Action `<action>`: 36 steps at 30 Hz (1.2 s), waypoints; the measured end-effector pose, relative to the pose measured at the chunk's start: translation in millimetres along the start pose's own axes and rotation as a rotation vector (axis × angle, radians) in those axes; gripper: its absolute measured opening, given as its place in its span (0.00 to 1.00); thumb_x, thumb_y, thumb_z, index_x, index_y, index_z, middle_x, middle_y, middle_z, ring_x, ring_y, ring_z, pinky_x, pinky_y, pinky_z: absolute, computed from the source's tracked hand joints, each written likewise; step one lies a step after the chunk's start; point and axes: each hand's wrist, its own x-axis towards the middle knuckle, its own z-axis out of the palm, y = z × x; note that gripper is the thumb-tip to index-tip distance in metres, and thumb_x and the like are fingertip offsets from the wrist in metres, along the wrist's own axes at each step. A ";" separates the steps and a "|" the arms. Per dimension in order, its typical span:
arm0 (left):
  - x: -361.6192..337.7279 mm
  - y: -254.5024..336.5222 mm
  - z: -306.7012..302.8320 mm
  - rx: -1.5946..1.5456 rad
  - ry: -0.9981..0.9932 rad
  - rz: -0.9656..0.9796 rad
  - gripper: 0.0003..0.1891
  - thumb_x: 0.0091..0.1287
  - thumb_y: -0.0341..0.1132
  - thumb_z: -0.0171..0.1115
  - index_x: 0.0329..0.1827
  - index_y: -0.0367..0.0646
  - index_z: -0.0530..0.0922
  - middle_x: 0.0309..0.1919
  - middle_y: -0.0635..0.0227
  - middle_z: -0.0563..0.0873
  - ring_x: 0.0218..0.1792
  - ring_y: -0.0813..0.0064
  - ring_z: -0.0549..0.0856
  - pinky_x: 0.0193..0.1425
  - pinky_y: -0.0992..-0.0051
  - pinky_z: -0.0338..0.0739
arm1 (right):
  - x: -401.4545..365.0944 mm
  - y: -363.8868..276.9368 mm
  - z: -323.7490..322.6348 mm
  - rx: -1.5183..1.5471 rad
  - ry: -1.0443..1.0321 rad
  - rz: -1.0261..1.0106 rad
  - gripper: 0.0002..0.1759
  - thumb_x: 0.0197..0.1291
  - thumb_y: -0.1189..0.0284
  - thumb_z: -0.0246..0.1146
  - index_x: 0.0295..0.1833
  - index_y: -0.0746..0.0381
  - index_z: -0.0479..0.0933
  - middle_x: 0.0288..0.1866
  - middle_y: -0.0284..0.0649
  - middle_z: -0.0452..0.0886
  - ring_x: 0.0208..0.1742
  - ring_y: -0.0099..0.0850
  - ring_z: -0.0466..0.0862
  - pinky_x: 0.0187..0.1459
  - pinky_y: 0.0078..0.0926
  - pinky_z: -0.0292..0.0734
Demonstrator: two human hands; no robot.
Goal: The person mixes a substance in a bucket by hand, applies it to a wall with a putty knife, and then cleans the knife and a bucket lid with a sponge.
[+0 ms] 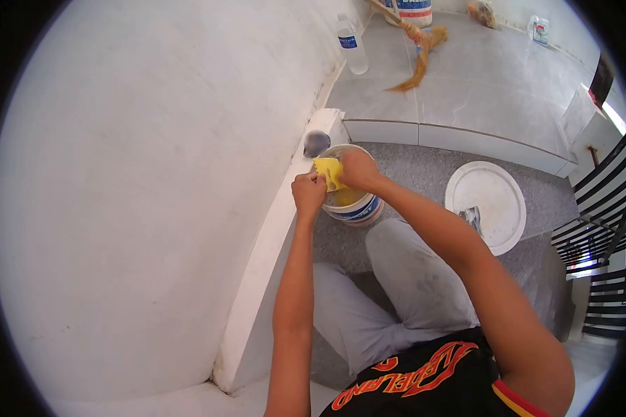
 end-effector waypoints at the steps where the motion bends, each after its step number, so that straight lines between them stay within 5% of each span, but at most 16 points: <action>1: 0.3 1.0 0.6 -0.002 0.000 -0.001 0.10 0.54 0.36 0.59 0.29 0.37 0.82 0.20 0.51 0.81 0.23 0.55 0.82 0.30 0.64 0.74 | 1.0 1.8 1.7 0.048 0.234 0.014 0.15 0.41 0.73 0.63 0.37 0.68 0.76 0.40 0.53 0.77 0.41 0.49 0.80 0.43 0.41 0.76; 4: -1.0 2.2 -0.4 -0.047 -0.077 -0.032 0.11 0.54 0.36 0.59 0.29 0.37 0.82 0.20 0.51 0.81 0.23 0.55 0.82 0.30 0.64 0.74 | 13.5 8.7 18.7 0.201 0.423 -0.157 0.14 0.40 0.72 0.63 0.36 0.66 0.78 0.39 0.52 0.78 0.39 0.47 0.80 0.43 0.40 0.75; 8: 5.6 -6.6 -0.7 0.014 -0.055 -0.015 0.12 0.55 0.37 0.59 0.29 0.35 0.82 0.19 0.54 0.82 0.21 0.62 0.83 0.28 0.69 0.75 | 11.5 7.8 40.5 0.194 0.303 -0.336 0.13 0.40 0.72 0.63 0.35 0.65 0.79 0.39 0.52 0.78 0.39 0.47 0.79 0.44 0.38 0.74; 10: 2.9 -12.3 2.7 0.011 -0.051 0.012 0.13 0.56 0.37 0.60 0.29 0.33 0.82 0.18 0.56 0.82 0.20 0.69 0.84 0.26 0.72 0.76 | 1.1 11.2 9.5 0.121 -0.280 -0.306 0.11 0.40 0.73 0.62 0.32 0.65 0.78 0.33 0.48 0.78 0.41 0.47 0.78 0.46 0.38 0.73; 11: 3.7 -12.0 3.9 -0.018 -0.051 -0.016 0.12 0.57 0.35 0.59 0.30 0.32 0.82 0.18 0.57 0.83 0.20 0.70 0.84 0.25 0.73 0.76 | -0.3 9.6 4.3 0.118 -0.278 -0.303 0.11 0.40 0.73 0.62 0.32 0.65 0.78 0.33 0.48 0.78 0.41 0.47 0.78 0.46 0.38 0.73; 13: 4.5 -2.8 3.2 -0.050 -0.050 -0.042 0.11 0.58 0.34 0.59 0.30 0.32 0.82 0.18 0.59 0.83 0.20 0.72 0.84 0.24 0.74 0.76 | 1.1 10.6 1.9 0.148 0.140 -0.184 0.13 0.40 0.69 0.64 0.34 0.65 0.79 0.36 0.52 0.79 0.40 0.47 0.79 0.45 0.38 0.72; 16: 3.2 -9.5 4.8 -0.241 -0.096 -0.190 0.11 0.59 0.31 0.57 0.32 0.30 0.82 0.21 0.59 0.84 0.21 0.73 0.84 0.24 0.76 0.79 | 7.7 -3.4 14.7 0.195 0.277 -0.267 0.14 0.40 0.69 0.65 0.35 0.64 0.80 0.36 0.51 0.80 0.40 0.46 0.79 0.44 0.38 0.73; 20: 4.0 -17.7 5.2 -0.203 -0.062 -0.145 0.11 0.60 0.30 0.56 0.34 0.28 0.81 0.21 0.59 0.84 0.21 0.74 0.84 0.25 0.78 0.82 | -0.9 -8.8 -1.9 0.050 -0.068 -0.366 0.13 0.39 0.71 0.65 0.34 0.64 0.79 0.34 0.50 0.79 0.39 0.45 0.79 0.43 0.37 0.73; 23: 1.4 0.2 -1.6 -0.277 -0.087 -0.232 0.11 0.60 0.30 0.56 0.33 0.28 0.81 0.21 0.60 0.83 0.21 0.75 0.84 0.25 0.78 0.82 | 1.9 -10.2 -11.2 -0.120 -0.208 -0.176 0.12 0.40 0.71 0.64 0.33 0.65 0.79 0.36 0.50 0.78 0.40 0.46 0.78 0.43 0.38 0.73; 25: 0.4 3.2 -1.9 -0.287 -0.086 -0.266 0.11 0.60 0.29 0.56 0.32 0.27 0.81 0.21 0.61 0.83 0.20 0.76 0.83 0.25 0.78 0.82 | -1.5 -11.8 -0.5 0.221 0.359 -0.175 0.11 0.39 0.72 0.64 0.32 0.64 0.80 0.37 0.49 0.77 0.41 0.45 0.78 0.43 0.38 0.73; 29: -4.2 0.4 -14.0 -0.310 -0.035 -0.292 0.11 0.61 0.30 0.56 0.31 0.28 0.82 0.22 0.63 0.83 0.21 0.77 0.83 0.24 0.78 0.82 | -23.9 -14.4 17.2 0.175 0.147 -0.349 0.11 0.38 0.73 0.63 0.32 0.63 0.80 0.37 0.46 0.77 0.42 0.45 0.78 0.44 0.39 0.74; 31: -4.0 -1.7 -23.6 -0.381 -0.026 -0.333 0.11 0.61 0.30 0.57 0.31 0.28 0.81 0.22 0.63 0.83 0.22 0.77 0.83 0.25 0.77 0.82 | -28.5 -10.9 8.4 0.021 -0.152 -0.203 0.09 0.41 0.73 0.61 0.32 0.63 0.79 0.39 0.50 0.77 0.41 0.46 0.80 0.44 0.38 0.76; 32: -3.8 -2.9 -27.7 -0.423 -0.029 -0.254 0.11 0.62 0.30 0.57 0.33 0.27 0.81 0.25 0.64 0.83 0.24 0.78 0.82 0.27 0.78 0.82 | -23.9 -6.1 18.0 0.045 0.074 -0.190 0.12 0.41 0.72 0.61 0.35 0.63 0.79 0.37 0.52 0.79 0.41 0.48 0.80 0.43 0.39 0.76; 36: -17.5 -10.2 -27.2 -0.482 0.088 -0.054 0.07 0.61 0.28 0.59 0.37 0.34 0.81 0.27 0.64 0.83 0.26 0.77 0.82 0.26 0.78 0.79 | -0.7 -1.6 -2.4 0.276 0.360 0.075 0.14 0.42 0.72 0.61 0.38 0.64 0.78 0.37 0.53 0.80 0.42 0.47 0.80 0.43 0.38 0.75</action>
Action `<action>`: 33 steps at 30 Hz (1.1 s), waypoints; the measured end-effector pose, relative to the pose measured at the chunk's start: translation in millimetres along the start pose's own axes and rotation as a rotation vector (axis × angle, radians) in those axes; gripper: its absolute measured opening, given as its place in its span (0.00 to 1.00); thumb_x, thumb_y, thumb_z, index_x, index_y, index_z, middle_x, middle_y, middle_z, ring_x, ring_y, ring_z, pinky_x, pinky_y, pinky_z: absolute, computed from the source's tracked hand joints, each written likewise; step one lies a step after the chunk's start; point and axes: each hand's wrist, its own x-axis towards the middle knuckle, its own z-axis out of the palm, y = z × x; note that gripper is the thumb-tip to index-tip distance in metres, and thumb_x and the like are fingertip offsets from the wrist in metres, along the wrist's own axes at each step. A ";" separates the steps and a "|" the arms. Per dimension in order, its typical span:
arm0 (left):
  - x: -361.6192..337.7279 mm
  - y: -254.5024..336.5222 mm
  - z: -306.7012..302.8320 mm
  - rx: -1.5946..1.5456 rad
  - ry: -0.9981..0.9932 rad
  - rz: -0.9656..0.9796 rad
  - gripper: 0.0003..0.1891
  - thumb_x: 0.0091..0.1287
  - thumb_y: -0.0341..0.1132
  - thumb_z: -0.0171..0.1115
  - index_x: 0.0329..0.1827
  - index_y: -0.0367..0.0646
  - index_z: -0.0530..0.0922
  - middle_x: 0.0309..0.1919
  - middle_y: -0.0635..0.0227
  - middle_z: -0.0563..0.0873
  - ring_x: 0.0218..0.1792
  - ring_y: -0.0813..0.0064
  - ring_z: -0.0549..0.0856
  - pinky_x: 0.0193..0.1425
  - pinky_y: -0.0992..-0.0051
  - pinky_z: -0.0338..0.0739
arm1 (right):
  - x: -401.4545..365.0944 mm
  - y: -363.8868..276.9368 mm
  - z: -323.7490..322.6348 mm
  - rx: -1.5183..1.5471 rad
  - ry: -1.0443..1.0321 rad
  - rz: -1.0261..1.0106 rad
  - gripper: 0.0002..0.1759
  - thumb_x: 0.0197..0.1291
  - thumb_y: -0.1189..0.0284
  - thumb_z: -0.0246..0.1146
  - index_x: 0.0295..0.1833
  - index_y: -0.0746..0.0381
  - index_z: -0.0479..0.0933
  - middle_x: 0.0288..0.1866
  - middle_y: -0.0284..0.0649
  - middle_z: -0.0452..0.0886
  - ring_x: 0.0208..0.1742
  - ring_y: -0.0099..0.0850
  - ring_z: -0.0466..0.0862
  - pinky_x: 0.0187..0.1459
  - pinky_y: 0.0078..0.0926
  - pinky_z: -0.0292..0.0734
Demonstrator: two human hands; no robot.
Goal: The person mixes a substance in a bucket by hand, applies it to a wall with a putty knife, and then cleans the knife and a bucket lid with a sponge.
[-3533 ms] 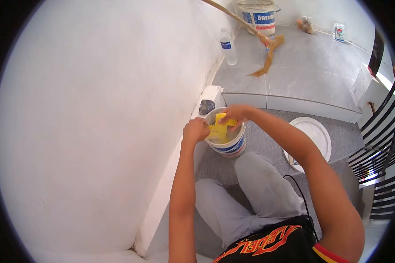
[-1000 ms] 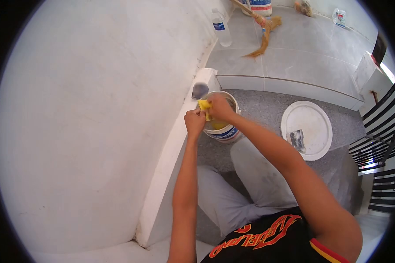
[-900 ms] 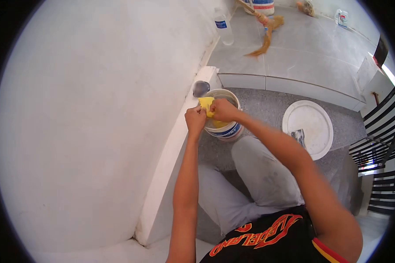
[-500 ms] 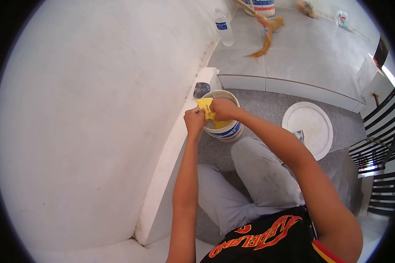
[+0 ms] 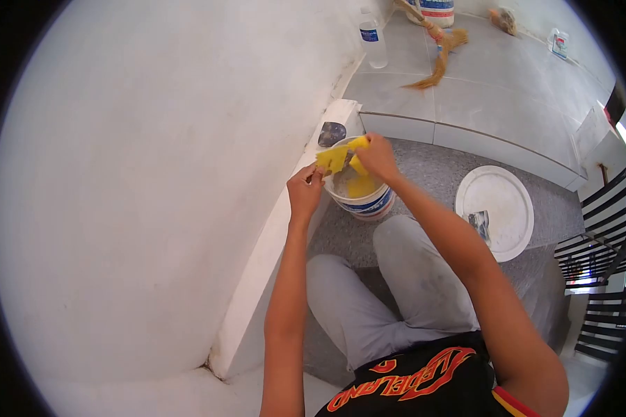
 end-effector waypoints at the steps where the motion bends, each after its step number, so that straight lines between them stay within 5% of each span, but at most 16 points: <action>1: 0.3 -3.9 -2.9 -0.002 0.003 0.000 0.07 0.61 0.28 0.59 0.37 0.34 0.81 0.27 0.64 0.83 0.26 0.77 0.82 0.26 0.78 0.79 | 5.4 0.2 -5.0 0.128 -0.028 0.093 0.15 0.42 0.72 0.62 0.39 0.64 0.77 0.37 0.52 0.80 0.42 0.46 0.80 0.43 0.37 0.75; 3: 3.1 -4.3 -8.5 0.432 0.054 0.759 0.08 0.56 0.27 0.62 0.38 0.44 0.83 0.24 0.65 0.80 0.24 0.74 0.80 0.24 0.77 0.75 | 10.9 0.5 -10.5 0.252 -0.050 0.187 0.15 0.43 0.71 0.62 0.40 0.64 0.77 0.38 0.52 0.80 0.42 0.46 0.80 0.44 0.36 0.74; 4: -0.2 -1.5 -9.3 0.429 0.054 0.761 0.08 0.56 0.27 0.62 0.38 0.44 0.83 0.24 0.65 0.80 0.24 0.74 0.80 0.24 0.77 0.75 | 12.4 1.0 -11.8 0.292 -0.126 0.146 0.15 0.43 0.71 0.62 0.40 0.64 0.77 0.38 0.51 0.80 0.41 0.45 0.80 0.44 0.35 0.74; 6: -13.5 2.6 -14.5 0.703 -0.001 0.699 0.13 0.53 0.26 0.63 0.41 0.52 0.83 0.21 0.65 0.77 0.22 0.70 0.78 0.22 0.76 0.72 | 12.2 5.2 -11.3 0.330 -0.203 0.105 0.15 0.44 0.71 0.61 0.40 0.65 0.77 0.37 0.51 0.80 0.40 0.44 0.80 0.44 0.35 0.73; 13: -27.7 -15.5 -18.5 0.682 -0.088 0.535 0.13 0.56 0.27 0.62 0.45 0.47 0.82 0.25 0.63 0.81 0.24 0.71 0.81 0.25 0.75 0.74 | 1.4 13.6 4.9 0.235 -0.259 -0.238 0.17 0.50 0.71 0.59 0.47 0.63 0.74 0.44 0.50 0.78 0.48 0.44 0.77 0.52 0.35 0.69; 18: -27.9 -8.0 -8.5 0.054 0.015 0.059 0.11 0.57 0.28 0.62 0.43 0.34 0.81 0.29 0.60 0.85 0.26 0.78 0.82 0.31 0.78 0.79 | -8.9 10.6 10.2 0.186 -0.239 -0.362 0.21 0.51 0.70 0.60 0.53 0.61 0.70 0.51 0.51 0.74 0.52 0.46 0.74 0.56 0.36 0.67; 21: -20.3 0.4 1.9 -0.010 0.098 -0.163 0.13 0.57 0.30 0.63 0.42 0.29 0.80 0.28 0.58 0.85 0.25 0.78 0.82 0.31 0.79 0.78 | -6.9 5.2 6.7 0.124 -0.342 -0.262 0.24 0.49 0.69 0.62 0.54 0.62 0.69 0.49 0.51 0.74 0.52 0.47 0.73 0.55 0.36 0.68; 27: -5.3 -11.3 16.0 0.146 0.050 -0.141 0.15 0.58 0.34 0.63 0.42 0.30 0.79 0.25 0.59 0.85 0.25 0.79 0.83 0.32 0.80 0.75 | 12.3 -7.8 -8.0 0.093 -0.246 -0.175 0.24 0.42 0.68 0.65 0.49 0.61 0.72 0.44 0.48 0.74 0.49 0.44 0.74 0.53 0.34 0.69; 33: 0.8 -1.0 29.8 0.369 0.068 -0.132 0.09 0.57 0.28 0.60 0.38 0.31 0.78 0.25 0.60 0.85 0.26 0.76 0.84 0.33 0.76 0.75 | 4.0 -15.4 3.5 0.247 -0.199 -0.520 0.15 0.38 0.71 0.67 0.36 0.63 0.77 0.42 0.43 0.74 0.44 0.42 0.76 0.48 0.32 0.72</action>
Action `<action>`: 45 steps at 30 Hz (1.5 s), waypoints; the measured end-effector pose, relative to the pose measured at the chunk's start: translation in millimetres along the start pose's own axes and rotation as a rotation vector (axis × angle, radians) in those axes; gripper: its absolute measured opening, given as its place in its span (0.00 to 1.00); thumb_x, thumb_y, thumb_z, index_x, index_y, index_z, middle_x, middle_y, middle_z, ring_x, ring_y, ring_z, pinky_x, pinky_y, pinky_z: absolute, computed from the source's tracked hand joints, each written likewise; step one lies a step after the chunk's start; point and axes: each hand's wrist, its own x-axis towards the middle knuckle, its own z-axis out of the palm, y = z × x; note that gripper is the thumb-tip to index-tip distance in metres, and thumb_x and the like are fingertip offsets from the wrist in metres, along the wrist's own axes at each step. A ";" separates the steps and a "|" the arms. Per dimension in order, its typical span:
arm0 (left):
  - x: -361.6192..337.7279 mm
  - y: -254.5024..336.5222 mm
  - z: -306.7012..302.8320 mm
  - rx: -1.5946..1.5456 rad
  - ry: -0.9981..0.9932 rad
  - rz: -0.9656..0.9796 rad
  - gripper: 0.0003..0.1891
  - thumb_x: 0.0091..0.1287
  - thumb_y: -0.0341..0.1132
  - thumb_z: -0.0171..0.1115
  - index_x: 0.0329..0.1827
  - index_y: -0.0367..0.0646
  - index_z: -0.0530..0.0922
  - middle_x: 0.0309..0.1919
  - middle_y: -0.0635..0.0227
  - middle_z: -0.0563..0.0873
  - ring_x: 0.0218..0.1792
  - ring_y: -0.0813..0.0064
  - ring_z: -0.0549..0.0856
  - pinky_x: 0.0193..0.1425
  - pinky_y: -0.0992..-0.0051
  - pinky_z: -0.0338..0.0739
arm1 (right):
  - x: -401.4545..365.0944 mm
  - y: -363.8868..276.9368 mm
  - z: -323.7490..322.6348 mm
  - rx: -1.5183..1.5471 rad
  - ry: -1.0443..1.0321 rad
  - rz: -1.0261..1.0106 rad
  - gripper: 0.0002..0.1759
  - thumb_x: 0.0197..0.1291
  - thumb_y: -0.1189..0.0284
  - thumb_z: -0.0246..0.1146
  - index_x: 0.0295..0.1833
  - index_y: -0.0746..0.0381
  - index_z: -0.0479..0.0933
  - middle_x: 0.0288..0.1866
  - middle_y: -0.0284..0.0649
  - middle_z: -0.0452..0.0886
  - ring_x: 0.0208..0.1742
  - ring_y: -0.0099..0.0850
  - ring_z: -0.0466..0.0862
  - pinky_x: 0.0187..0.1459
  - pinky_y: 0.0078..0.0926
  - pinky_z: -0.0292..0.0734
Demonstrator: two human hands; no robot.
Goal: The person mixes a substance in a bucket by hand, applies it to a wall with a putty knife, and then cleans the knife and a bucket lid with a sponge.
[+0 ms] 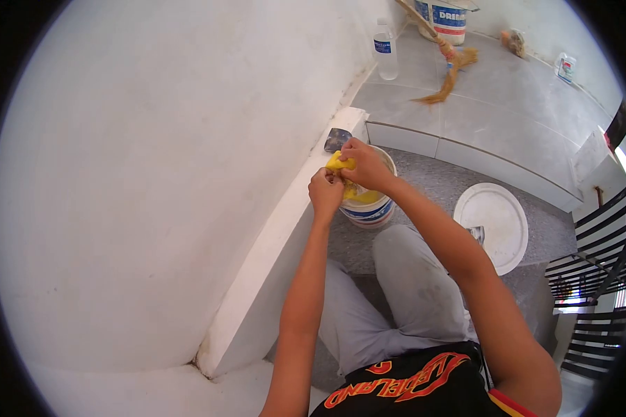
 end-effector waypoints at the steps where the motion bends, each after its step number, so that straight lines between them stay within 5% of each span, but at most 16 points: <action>1: -2.4 0.6 2.0 -0.001 -0.006 0.000 0.09 0.57 0.28 0.60 0.38 0.31 0.78 0.25 0.60 0.85 0.26 0.76 0.84 0.33 0.76 0.75 | -2.1 2.8 0.5 -0.022 -0.027 0.035 0.14 0.38 0.71 0.67 0.34 0.63 0.78 0.41 0.43 0.74 0.43 0.41 0.77 0.47 0.33 0.72; 9: -3.7 -3.3 -11.0 -0.159 0.163 0.015 0.07 0.58 0.29 0.60 0.34 0.32 0.76 0.23 0.60 0.84 0.24 0.77 0.82 0.31 0.76 0.74 | -16.9 12.8 -16.4 -0.441 -0.341 0.304 0.10 0.39 0.76 0.64 0.32 0.65 0.79 0.39 0.46 0.74 0.43 0.43 0.77 0.45 0.35 0.73; 11: -3.7 -1.1 -9.0 -0.162 0.169 0.015 0.07 0.58 0.29 0.60 0.34 0.32 0.75 0.22 0.60 0.84 0.23 0.78 0.82 0.30 0.76 0.74 | -13.7 -2.9 -11.7 -0.222 0.142 0.225 0.07 0.38 0.77 0.64 0.28 0.66 0.76 0.36 0.45 0.75 0.41 0.45 0.77 0.44 0.36 0.72; 15: 1.0 -2.4 -1.5 -0.209 0.231 0.110 0.07 0.59 0.29 0.60 0.34 0.32 0.74 0.22 0.60 0.83 0.22 0.78 0.81 0.28 0.78 0.73 | -21.8 9.7 8.1 -0.171 0.081 0.056 0.11 0.40 0.79 0.60 0.34 0.65 0.79 0.39 0.48 0.74 0.43 0.47 0.77 0.46 0.36 0.74; 17: 2.9 -0.6 -11.9 -0.213 0.246 0.079 0.07 0.59 0.29 0.60 0.34 0.32 0.74 0.22 0.60 0.83 0.22 0.79 0.80 0.28 0.78 0.73 | -30.5 25.3 9.2 -0.230 -0.392 0.183 0.10 0.40 0.79 0.59 0.33 0.66 0.77 0.38 0.49 0.74 0.42 0.47 0.77 0.45 0.37 0.73; 18: 3.1 -1.0 -17.9 -0.209 0.254 0.042 0.07 0.59 0.29 0.60 0.33 0.32 0.73 0.22 0.60 0.83 0.22 0.79 0.80 0.27 0.78 0.72 | -26.3 21.0 7.8 -0.229 -0.395 0.178 0.10 0.40 0.79 0.59 0.33 0.66 0.77 0.38 0.49 0.74 0.42 0.47 0.77 0.45 0.37 0.73; 21: 1.5 2.8 -29.8 -0.220 0.239 0.052 0.07 0.59 0.28 0.60 0.32 0.33 0.73 0.21 0.61 0.83 0.21 0.79 0.79 0.26 0.77 0.72 | -16.7 -10.6 4.0 -0.410 -0.079 0.217 0.09 0.39 0.78 0.63 0.30 0.65 0.74 0.38 0.46 0.74 0.42 0.46 0.77 0.44 0.37 0.72; 24: -1.3 0.2 -20.9 -0.278 0.228 0.042 0.06 0.59 0.28 0.60 0.32 0.33 0.73 0.20 0.63 0.82 0.20 0.81 0.79 0.26 0.78 0.71 | -5.7 -20.8 10.6 -0.149 0.264 0.171 0.08 0.37 0.79 0.63 0.28 0.65 0.74 0.36 0.45 0.74 0.41 0.45 0.77 0.44 0.36 0.72; 27: -3.1 -5.3 -15.8 -0.315 0.258 0.035 0.06 0.59 0.28 0.59 0.32 0.33 0.73 0.20 0.64 0.82 0.20 0.82 0.78 0.26 0.78 0.71 | -14.3 -16.2 16.6 -0.122 -0.108 0.008 0.04 0.40 0.80 0.59 0.27 0.65 0.76 0.37 0.46 0.74 0.44 0.44 0.77 0.44 0.37 0.73; 29: -5.9 -7.5 -16.9 -0.273 0.248 0.016 0.06 0.58 0.27 0.60 0.32 0.33 0.73 0.21 0.61 0.83 0.21 0.78 0.80 0.28 0.77 0.72 | -14.0 -15.8 6.3 -0.345 -0.302 0.186 0.08 0.39 0.78 0.63 0.29 0.66 0.75 0.38 0.44 0.74 0.41 0.44 0.77 0.43 0.36 0.72; 32: -2.5 -3.9 -15.6 -0.287 0.257 0.005 0.06 0.58 0.27 0.60 0.32 0.33 0.73 0.23 0.58 0.84 0.23 0.74 0.82 0.30 0.75 0.73 | -10.6 -21.7 10.0 -0.048 0.062 -0.003 0.08 0.38 0.78 0.63 0.29 0.65 0.76 0.38 0.44 0.74 0.41 0.43 0.77 0.42 0.36 0.73; 33: -2.1 -5.3 -13.7 -0.345 0.276 0.025 0.06 0.58 0.27 0.60 0.32 0.33 0.73 0.23 0.58 0.84 0.23 0.73 0.82 0.30 0.75 0.74 | -14.4 -18.0 11.4 -0.046 0.059 0.003 0.08 0.38 0.78 0.63 0.29 0.65 0.76 0.38 0.44 0.74 0.41 0.43 0.77 0.42 0.36 0.73; 35: -5.5 -7.9 -15.4 -0.318 0.285 0.011 0.06 0.58 0.27 0.60 0.32 0.33 0.73 0.23 0.58 0.84 0.23 0.73 0.82 0.30 0.75 0.74 | -16.3 -10.5 9.3 -0.320 -0.363 0.024 0.07 0.37 0.79 0.62 0.28 0.64 0.77 0.38 0.43 0.75 0.41 0.42 0.78 0.43 0.36 0.73; 38: -2.7 -8.0 -16.0 -0.325 0.260 -0.001 0.06 0.58 0.27 0.60 0.32 0.33 0.73 0.24 0.58 0.84 0.24 0.74 0.82 0.31 0.76 0.74 | -10.1 -16.6 -2.9 -0.236 -0.047 0.130 0.06 0.36 0.79 0.61 0.27 0.65 0.76 0.38 0.44 0.75 0.41 0.43 0.77 0.43 0.36 0.73; 42: -3.6 -2.7 -9.9 -0.328 0.214 0.027 0.06 0.58 0.27 0.59 0.34 0.32 0.74 0.24 0.58 0.84 0.25 0.75 0.83 0.31 0.76 0.74 | -21.6 -12.7 5.8 -0.229 -0.257 -0.052 0.06 0.37 0.79 0.61 0.27 0.65 0.76 0.38 0.44 0.75 0.40 0.43 0.77 0.42 0.36 0.73; 45: -6.6 2.3 -12.3 -0.286 0.154 0.022 0.07 0.58 0.27 0.60 0.34 0.31 0.74 0.25 0.58 0.84 0.25 0.74 0.83 0.32 0.75 0.75 | -10.7 -6.4 1.7 -0.489 -0.333 0.213 0.07 0.36 0.78 0.61 0.27 0.64 0.77 0.36 0.45 0.75 0.40 0.42 0.78 0.42 0.36 0.73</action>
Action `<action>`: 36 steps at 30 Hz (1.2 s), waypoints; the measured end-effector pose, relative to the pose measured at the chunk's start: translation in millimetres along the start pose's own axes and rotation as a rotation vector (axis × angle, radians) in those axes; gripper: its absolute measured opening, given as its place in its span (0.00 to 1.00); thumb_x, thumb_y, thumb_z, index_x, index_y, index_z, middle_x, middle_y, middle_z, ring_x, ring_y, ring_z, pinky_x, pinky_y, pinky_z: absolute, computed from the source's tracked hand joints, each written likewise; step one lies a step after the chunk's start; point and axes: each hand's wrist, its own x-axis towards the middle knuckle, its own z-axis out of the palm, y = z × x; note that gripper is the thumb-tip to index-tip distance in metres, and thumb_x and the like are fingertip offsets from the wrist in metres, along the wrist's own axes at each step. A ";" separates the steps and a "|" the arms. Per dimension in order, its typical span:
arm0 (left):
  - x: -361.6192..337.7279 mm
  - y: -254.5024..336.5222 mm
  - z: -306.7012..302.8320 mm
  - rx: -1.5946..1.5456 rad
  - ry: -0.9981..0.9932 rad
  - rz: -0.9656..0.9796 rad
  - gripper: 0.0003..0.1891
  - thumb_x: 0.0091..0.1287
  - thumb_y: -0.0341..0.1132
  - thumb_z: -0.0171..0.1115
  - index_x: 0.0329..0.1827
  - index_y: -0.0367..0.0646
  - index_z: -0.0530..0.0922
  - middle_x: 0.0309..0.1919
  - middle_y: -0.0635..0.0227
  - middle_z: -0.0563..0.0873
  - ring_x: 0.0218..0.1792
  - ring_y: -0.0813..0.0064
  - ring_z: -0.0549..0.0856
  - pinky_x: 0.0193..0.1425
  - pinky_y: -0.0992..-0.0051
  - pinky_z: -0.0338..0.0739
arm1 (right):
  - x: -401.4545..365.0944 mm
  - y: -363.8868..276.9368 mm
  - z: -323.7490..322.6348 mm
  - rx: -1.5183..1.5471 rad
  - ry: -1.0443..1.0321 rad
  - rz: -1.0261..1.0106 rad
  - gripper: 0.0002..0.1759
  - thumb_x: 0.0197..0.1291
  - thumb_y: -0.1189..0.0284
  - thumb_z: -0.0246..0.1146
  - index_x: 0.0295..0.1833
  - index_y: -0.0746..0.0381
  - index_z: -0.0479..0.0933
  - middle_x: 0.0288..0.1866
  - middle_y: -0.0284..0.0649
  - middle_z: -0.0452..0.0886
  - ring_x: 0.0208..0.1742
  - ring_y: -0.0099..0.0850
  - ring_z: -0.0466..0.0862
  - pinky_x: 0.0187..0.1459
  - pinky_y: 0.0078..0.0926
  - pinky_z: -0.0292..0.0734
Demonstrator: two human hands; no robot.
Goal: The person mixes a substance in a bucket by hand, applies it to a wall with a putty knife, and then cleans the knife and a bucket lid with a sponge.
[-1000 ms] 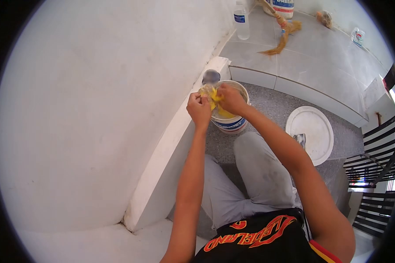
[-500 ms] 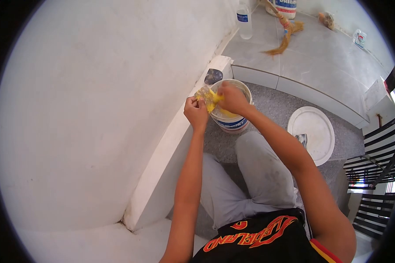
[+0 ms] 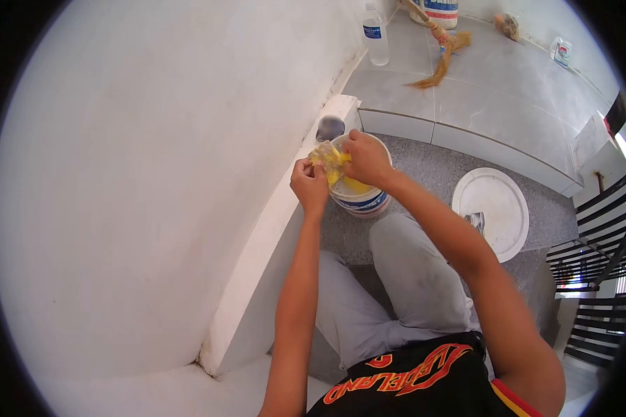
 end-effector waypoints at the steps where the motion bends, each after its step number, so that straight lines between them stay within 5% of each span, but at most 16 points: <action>1: 0.7 2.9 2.3 -0.003 0.005 -0.002 0.07 0.58 0.27 0.60 0.34 0.31 0.74 0.25 0.58 0.84 0.25 0.74 0.83 0.32 0.75 0.75 | -1.4 -8.0 2.8 0.052 0.138 -0.093 0.08 0.36 0.77 0.61 0.28 0.63 0.78 0.36 0.45 0.76 0.41 0.42 0.78 0.42 0.36 0.74; 3: 0.7 8.6 8.3 0.011 0.053 0.117 0.07 0.58 0.28 0.60 0.35 0.31 0.76 0.26 0.57 0.84 0.25 0.73 0.83 0.32 0.75 0.75 | -8.1 -11.8 6.2 0.114 0.277 -0.170 0.09 0.35 0.76 0.62 0.29 0.63 0.79 0.36 0.45 0.77 0.41 0.41 0.79 0.41 0.36 0.75; 5: 18.0 15.1 3.4 0.047 0.108 0.145 0.08 0.57 0.28 0.61 0.36 0.32 0.76 0.27 0.57 0.84 0.26 0.73 0.83 0.33 0.75 0.76 | -7.3 -3.3 2.9 -0.103 -0.068 -0.010 0.11 0.36 0.72 0.65 0.30 0.64 0.79 0.37 0.50 0.79 0.37 0.45 0.82 0.38 0.38 0.78; 11: 99.4 -2.5 25.4 0.028 -0.002 0.116 0.11 0.56 0.30 0.65 0.39 0.34 0.77 0.25 0.60 0.84 0.26 0.76 0.83 0.30 0.78 0.76 | -9.1 2.7 17.0 -0.021 -0.166 0.122 0.14 0.36 0.73 0.65 0.35 0.64 0.78 0.40 0.50 0.78 0.41 0.44 0.81 0.41 0.38 0.78; 12: 110.7 -10.9 34.0 0.084 -0.038 0.095 0.12 0.55 0.31 0.66 0.39 0.36 0.77 0.26 0.59 0.84 0.26 0.74 0.84 0.30 0.77 0.76 | -11.3 1.2 16.9 -0.060 -0.131 0.109 0.22 0.39 0.71 0.65 0.46 0.61 0.76 0.41 0.47 0.79 0.46 0.43 0.79 0.47 0.38 0.76; 17: 153.6 -73.0 60.8 0.518 -0.230 0.402 0.10 0.55 0.36 0.61 0.35 0.40 0.80 0.31 0.62 0.85 0.31 0.64 0.84 0.36 0.67 0.77 | -65.0 5.6 -22.8 0.339 0.356 -0.080 0.13 0.48 0.71 0.62 0.42 0.62 0.77 0.42 0.43 0.78 0.46 0.42 0.78 0.52 0.37 0.72; 19: 150.0 -73.0 67.6 0.720 -0.556 0.415 0.12 0.58 0.39 0.57 0.37 0.41 0.82 0.35 0.57 0.85 0.38 0.60 0.83 0.44 0.63 0.75 | -111.6 14.6 -48.2 0.379 0.318 0.041 0.12 0.48 0.71 0.62 0.41 0.62 0.77 0.42 0.43 0.78 0.45 0.41 0.78 0.50 0.36 0.72; 20: 144.7 -70.3 64.8 0.665 -0.489 0.470 0.16 0.59 0.44 0.55 0.38 0.41 0.82 0.38 0.55 0.84 0.41 0.58 0.82 0.47 0.61 0.75 | -131.8 24.6 -57.2 0.470 0.282 0.037 0.11 0.49 0.71 0.62 0.40 0.62 0.77 0.42 0.42 0.78 0.45 0.41 0.78 0.48 0.36 0.73; 21: 142.4 -53.4 75.4 0.927 -0.563 0.338 0.20 0.62 0.49 0.51 0.40 0.41 0.82 0.43 0.55 0.83 0.45 0.56 0.81 0.50 0.62 0.73 | -158.6 38.7 -62.0 0.444 0.292 0.116 0.11 0.49 0.71 0.62 0.40 0.62 0.77 0.42 0.42 0.78 0.45 0.41 0.78 0.48 0.36 0.73; 24: 113.5 2.2 79.7 0.988 -0.548 0.112 0.30 0.60 0.61 0.50 0.50 0.43 0.78 0.53 0.54 0.78 0.54 0.53 0.76 0.59 0.63 0.69 | -211.3 77.9 -70.2 0.455 0.063 0.274 0.12 0.48 0.70 0.64 0.40 0.62 0.77 0.42 0.42 0.77 0.43 0.40 0.78 0.45 0.36 0.73; 26: 160.6 -74.3 79.9 1.028 -0.617 0.348 0.39 0.49 0.66 0.60 0.56 0.43 0.73 0.54 0.54 0.77 0.55 0.56 0.76 0.58 0.63 0.69 | -251.7 106.7 -75.7 0.118 0.000 0.585 0.14 0.44 0.66 0.65 0.37 0.62 0.79 0.39 0.44 0.79 0.41 0.42 0.79 0.45 0.34 0.75; 27: 154.3 -56.5 76.3 1.084 -0.639 0.327 0.43 0.47 0.66 0.63 0.59 0.41 0.71 0.55 0.54 0.76 0.56 0.55 0.75 0.60 0.63 0.68 | -270.1 117.2 -77.8 0.086 0.017 0.647 0.14 0.44 0.66 0.65 0.37 0.62 0.79 0.39 0.44 0.79 0.41 0.42 0.79 0.45 0.34 0.75; 30: 149.8 -42.3 80.0 1.020 -0.645 0.298 0.31 0.47 0.56 0.68 0.48 0.42 0.76 0.48 0.55 0.81 0.49 0.54 0.79 0.53 0.61 0.73 | -293.4 156.2 -61.2 -0.212 -0.256 0.914 0.20 0.41 0.67 0.67 0.44 0.59 0.77 0.48 0.43 0.76 0.46 0.42 0.78 0.45 0.37 0.76; 32: 142.7 -27.0 85.1 1.075 -0.633 0.258 0.29 0.47 0.55 0.68 0.46 0.43 0.77 0.46 0.55 0.81 0.48 0.54 0.80 0.51 0.61 0.74 | -306.4 171.8 -42.0 -0.286 -0.296 0.495 0.31 0.37 0.69 0.70 0.54 0.56 0.73 0.59 0.42 0.70 0.55 0.43 0.73 0.49 0.42 0.74; 35: 122.0 -6.1 74.9 1.131 -0.606 0.198 0.30 0.47 0.56 0.69 0.49 0.47 0.77 0.47 0.54 0.81 0.49 0.55 0.79 0.52 0.61 0.73 | -302.7 175.4 -44.0 -0.247 -0.270 0.260 0.40 0.34 0.70 0.71 0.60 0.55 0.67 0.65 0.42 0.62 0.61 0.42 0.67 0.52 0.46 0.71; 36: 111.1 6.5 73.6 1.114 -0.523 0.202 0.31 0.48 0.57 0.68 0.50 0.46 0.77 0.48 0.54 0.80 0.51 0.55 0.78 0.53 0.62 0.73 | -297.4 177.1 -42.4 -0.242 -0.277 0.264 0.42 0.31 0.70 0.73 0.60 0.55 0.68 0.61 0.40 0.68 0.61 0.42 0.67 0.53 0.46 0.68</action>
